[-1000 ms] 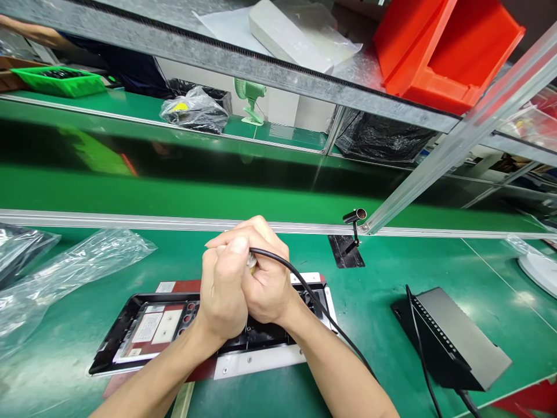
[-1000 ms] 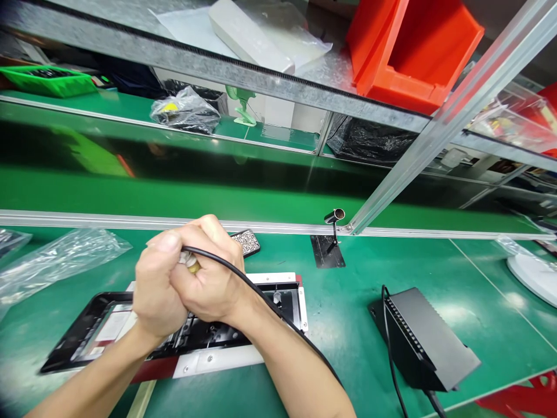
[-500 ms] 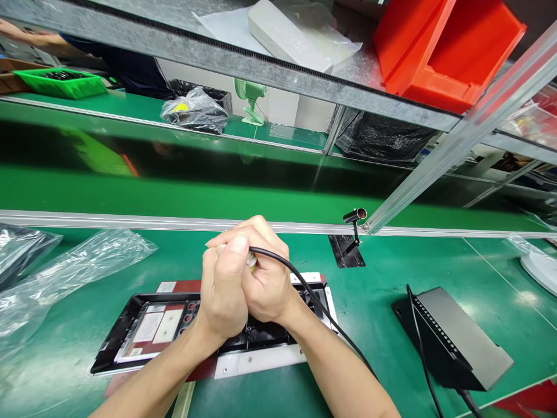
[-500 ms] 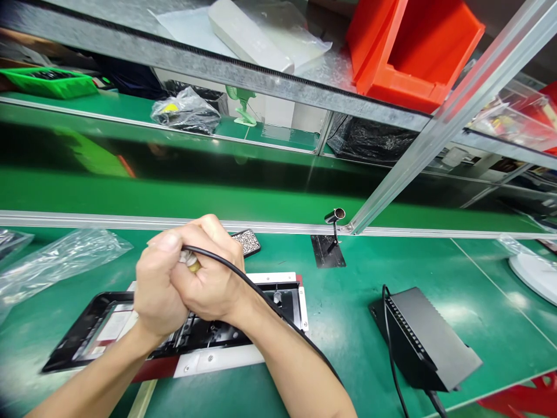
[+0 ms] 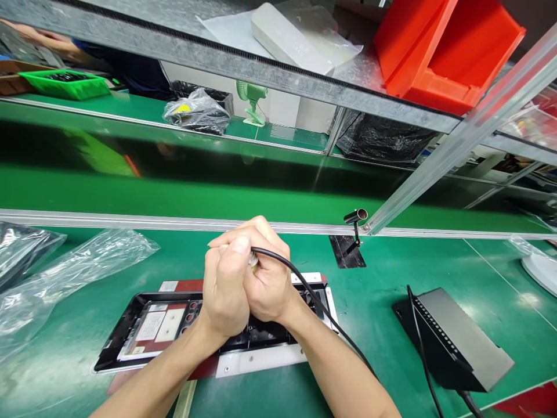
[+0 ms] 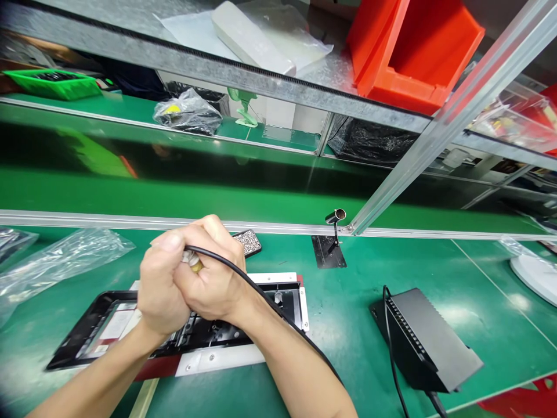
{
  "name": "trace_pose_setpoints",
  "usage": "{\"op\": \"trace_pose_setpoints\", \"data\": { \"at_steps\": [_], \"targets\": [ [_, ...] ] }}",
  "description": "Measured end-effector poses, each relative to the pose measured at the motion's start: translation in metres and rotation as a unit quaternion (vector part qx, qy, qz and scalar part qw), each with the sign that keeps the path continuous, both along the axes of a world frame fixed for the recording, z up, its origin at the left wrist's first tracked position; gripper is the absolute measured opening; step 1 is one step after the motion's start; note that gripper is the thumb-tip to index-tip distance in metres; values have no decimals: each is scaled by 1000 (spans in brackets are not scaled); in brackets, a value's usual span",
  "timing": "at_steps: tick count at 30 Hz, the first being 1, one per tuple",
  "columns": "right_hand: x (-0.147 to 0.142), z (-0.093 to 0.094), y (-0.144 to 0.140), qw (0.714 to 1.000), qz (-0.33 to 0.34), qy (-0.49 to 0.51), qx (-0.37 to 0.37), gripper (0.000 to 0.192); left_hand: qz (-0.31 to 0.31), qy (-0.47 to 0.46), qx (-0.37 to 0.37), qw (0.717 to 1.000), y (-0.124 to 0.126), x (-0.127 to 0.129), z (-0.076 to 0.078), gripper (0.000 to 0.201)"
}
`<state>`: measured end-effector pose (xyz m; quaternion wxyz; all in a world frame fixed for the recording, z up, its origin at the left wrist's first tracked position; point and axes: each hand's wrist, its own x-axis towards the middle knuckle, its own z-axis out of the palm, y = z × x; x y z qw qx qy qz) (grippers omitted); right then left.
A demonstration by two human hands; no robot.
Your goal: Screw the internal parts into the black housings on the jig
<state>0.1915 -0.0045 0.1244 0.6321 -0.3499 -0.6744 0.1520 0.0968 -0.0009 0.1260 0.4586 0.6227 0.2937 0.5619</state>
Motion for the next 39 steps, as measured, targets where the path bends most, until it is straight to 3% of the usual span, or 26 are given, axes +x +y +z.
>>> {"op": "trace_pose_setpoints", "data": {
  "at_steps": [9, 19, 26, 39],
  "targets": [
    [0, -1, -1, 999, -14, -30, -15, 18, -4, -6, 24, 1000, -1, 1, 3, 56],
    [-1, -2, -1, 1000, -12, -22, -9, 14, -15, 1, -16, 1000, 0, -3, -9, 60],
    [0, 1, -1, 1000, -14, -15, -11, 23, -11, 11, -7, 1000, 0, -3, -5, 64],
    [0, 0, 0, 1000, 1, -2, 10, 15, 3, 3, -1, 1000, 0, -1, -2, 66]
  ]
}}
